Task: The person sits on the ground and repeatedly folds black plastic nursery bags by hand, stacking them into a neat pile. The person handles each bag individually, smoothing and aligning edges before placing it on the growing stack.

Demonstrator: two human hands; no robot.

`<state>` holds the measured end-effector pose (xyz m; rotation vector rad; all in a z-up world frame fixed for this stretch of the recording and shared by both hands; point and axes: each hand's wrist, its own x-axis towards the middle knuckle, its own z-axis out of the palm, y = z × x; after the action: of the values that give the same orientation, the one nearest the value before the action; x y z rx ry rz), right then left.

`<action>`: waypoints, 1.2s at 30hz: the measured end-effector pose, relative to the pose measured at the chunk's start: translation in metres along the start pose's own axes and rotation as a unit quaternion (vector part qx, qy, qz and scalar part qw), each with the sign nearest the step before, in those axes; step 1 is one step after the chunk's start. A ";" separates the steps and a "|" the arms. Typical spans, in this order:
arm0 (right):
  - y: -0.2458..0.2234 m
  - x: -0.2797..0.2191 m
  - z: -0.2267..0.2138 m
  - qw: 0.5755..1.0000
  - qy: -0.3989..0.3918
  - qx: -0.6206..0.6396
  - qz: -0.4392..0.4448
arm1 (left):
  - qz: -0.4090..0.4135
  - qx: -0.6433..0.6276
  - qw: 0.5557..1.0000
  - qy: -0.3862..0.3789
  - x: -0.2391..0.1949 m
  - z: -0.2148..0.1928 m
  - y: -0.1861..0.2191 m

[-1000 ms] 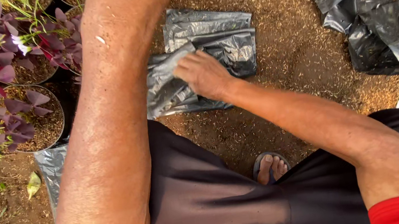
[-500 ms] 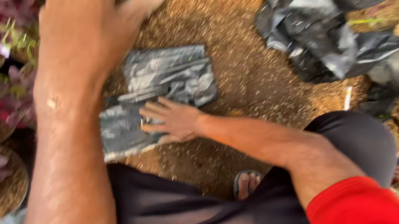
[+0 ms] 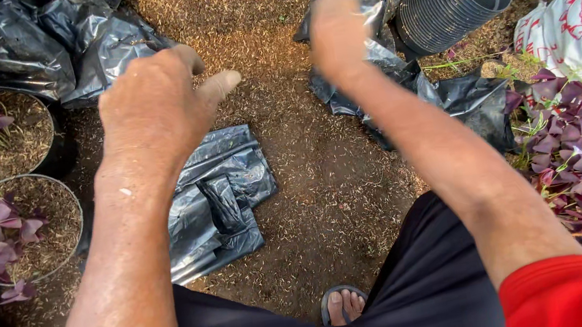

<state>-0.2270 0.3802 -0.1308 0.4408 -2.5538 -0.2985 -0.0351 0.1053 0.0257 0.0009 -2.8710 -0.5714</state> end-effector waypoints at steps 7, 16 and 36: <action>0.137 -0.041 0.030 0.944 -0.240 0.171 0.151 | -0.045 0.044 0.987 -0.144 0.017 0.008 0.023; 0.087 -0.008 -0.158 0.924 -0.135 0.358 0.014 | 0.065 -0.188 0.979 0.039 0.016 0.031 0.067; 0.015 -0.019 -0.196 0.663 -0.126 0.679 0.287 | -0.119 -0.569 0.814 -0.008 0.019 0.017 0.010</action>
<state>-0.1105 0.3770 0.0286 0.0073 -2.4928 1.9885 -0.0569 0.1204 0.0181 0.1643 -2.0741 -2.2000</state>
